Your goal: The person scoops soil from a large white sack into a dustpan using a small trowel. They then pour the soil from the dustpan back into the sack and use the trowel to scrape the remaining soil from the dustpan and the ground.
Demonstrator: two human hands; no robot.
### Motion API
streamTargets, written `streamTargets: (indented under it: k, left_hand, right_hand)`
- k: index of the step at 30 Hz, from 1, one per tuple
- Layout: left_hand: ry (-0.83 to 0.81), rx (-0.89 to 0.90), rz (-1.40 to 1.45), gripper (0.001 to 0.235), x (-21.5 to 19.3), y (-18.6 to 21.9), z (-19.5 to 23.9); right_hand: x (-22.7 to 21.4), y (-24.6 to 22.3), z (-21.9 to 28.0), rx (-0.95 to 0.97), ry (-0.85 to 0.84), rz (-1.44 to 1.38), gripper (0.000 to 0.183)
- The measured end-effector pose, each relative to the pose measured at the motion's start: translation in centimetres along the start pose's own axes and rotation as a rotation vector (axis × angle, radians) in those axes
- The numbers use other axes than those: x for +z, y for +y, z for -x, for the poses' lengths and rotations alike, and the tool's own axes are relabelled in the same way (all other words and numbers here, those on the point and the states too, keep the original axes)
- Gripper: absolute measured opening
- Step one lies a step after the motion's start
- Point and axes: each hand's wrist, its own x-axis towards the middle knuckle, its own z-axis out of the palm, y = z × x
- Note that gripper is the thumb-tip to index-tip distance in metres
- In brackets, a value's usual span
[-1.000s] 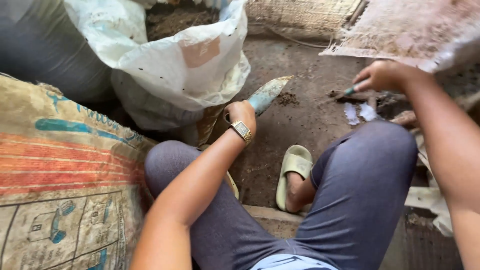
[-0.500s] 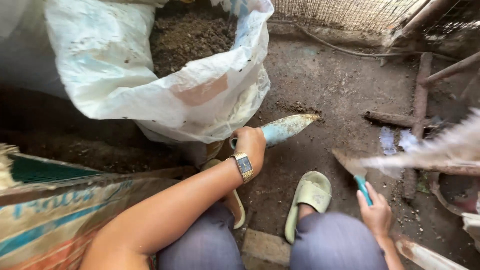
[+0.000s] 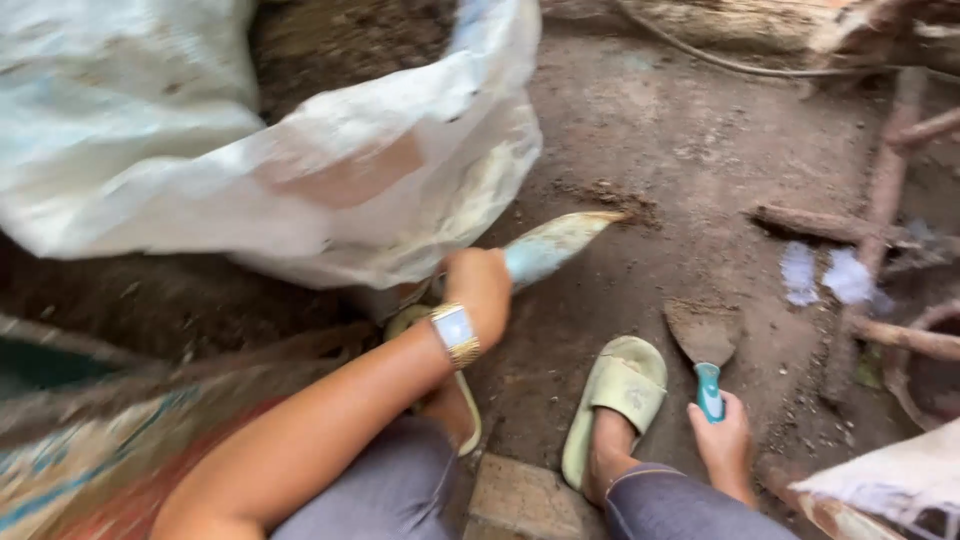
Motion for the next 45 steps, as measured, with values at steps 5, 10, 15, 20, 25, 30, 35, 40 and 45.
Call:
streamTargets:
  k: [5, 10, 15, 20, 25, 30, 35, 40, 45]
  left_hand:
    - [0.151, 0.040, 0.215, 0.016, 0.3, -2.9, 0.2]
    - [0.233, 0.079, 0.108, 0.030, 2.0, -5.6, 1.4]
    - [0.203, -0.009, -0.014, 0.012, 3.9, -3.8, 0.7]
    - [0.409, -0.103, -0.225, 0.021, 5.1, -1.8, 1.1]
    - [0.386, -0.033, -0.287, 0.013, 3.5, -0.7, 1.6]
    - [0.366, -0.030, -0.314, 0.017, 3.1, -1.1, 2.0]
    - [0.374, -0.040, -0.294, 0.018, 3.8, -1.3, 2.2]
    - [0.364, -0.051, -0.304, 0.015, 3.7, -1.2, 2.2]
    - [0.358, -0.062, -0.311, 0.015, 3.9, -1.3, 2.2]
  right_hand:
    - [2.8, 5.3, -1.1, 0.118, 0.149, -0.209, 0.073]
    - [0.8, 8.8, 1.6, -0.023, 0.052, -0.268, 0.055]
    - [-1.0, 6.6, 3.4, -0.136, 0.156, -0.339, 0.026]
    - [-0.8, 4.9, -3.5, 0.117, 0.010, -0.693, 0.064]
    - [-4.2, -1.8, -4.9, 0.132, 0.170, -0.551, 0.051]
    - [-8.1, -4.7, -8.0, 0.234, 0.260, -0.669, 0.046]
    - [-11.3, -5.5, -8.9, 0.228, 0.345, -1.083, 0.022]
    - [-14.3, -9.0, -5.8, 0.279, 0.130, -1.575, 0.012]
    - [-12.0, -9.1, -2.2, 0.353, 0.108, -1.347, 0.024]
